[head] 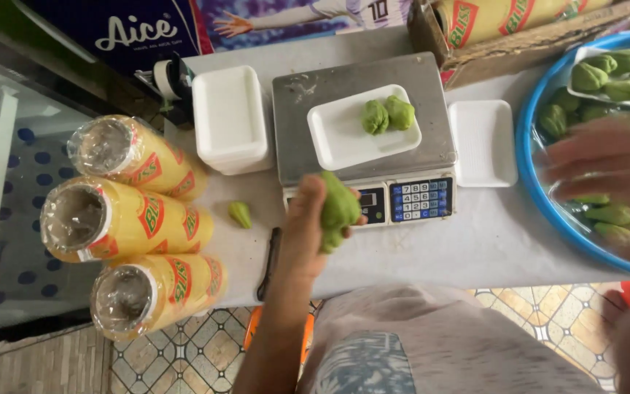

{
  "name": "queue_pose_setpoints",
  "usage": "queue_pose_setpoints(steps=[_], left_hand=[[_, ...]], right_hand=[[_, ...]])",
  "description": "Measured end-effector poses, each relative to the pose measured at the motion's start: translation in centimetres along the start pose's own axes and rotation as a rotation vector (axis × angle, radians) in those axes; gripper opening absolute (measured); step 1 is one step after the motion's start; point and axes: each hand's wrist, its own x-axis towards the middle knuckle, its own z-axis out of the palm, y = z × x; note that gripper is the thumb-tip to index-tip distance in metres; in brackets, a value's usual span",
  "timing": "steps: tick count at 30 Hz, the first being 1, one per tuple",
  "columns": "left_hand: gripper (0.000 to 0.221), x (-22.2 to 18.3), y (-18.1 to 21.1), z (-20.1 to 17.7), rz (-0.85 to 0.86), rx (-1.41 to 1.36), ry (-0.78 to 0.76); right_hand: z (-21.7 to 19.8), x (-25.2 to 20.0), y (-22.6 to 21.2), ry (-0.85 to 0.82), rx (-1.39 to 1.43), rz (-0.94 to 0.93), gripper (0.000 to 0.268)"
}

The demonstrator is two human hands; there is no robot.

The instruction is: The person is weighing green vegetables on a digital scale and arranging them into small white trays for packaging.

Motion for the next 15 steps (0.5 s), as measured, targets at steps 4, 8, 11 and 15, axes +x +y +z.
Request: queue_pose_setpoints(steps=[4, 8, 11, 15], left_hand=[[0.058, 2.8, -8.7, -2.5, -0.070, 0.052, 0.068], [0.039, 2.6, -13.4, -3.9, -0.077, 0.201, 0.079], [0.051, 1.9, -12.7, -4.0, -0.088, 0.299, -0.008], [0.068, 1.2, -11.6, -4.7, -0.064, 0.367, -0.088]], right_hand=[[15.0, 2.8, 4.8, -0.137, -0.309, 0.077, 0.057], [20.1, 4.4, 11.7, -0.185, -0.009, 0.084, 0.072], [20.3, 4.9, 12.1, -0.170, 0.053, 0.109, 0.072], [20.1, 5.0, 11.3, -0.160, 0.040, 0.138, 0.071]])
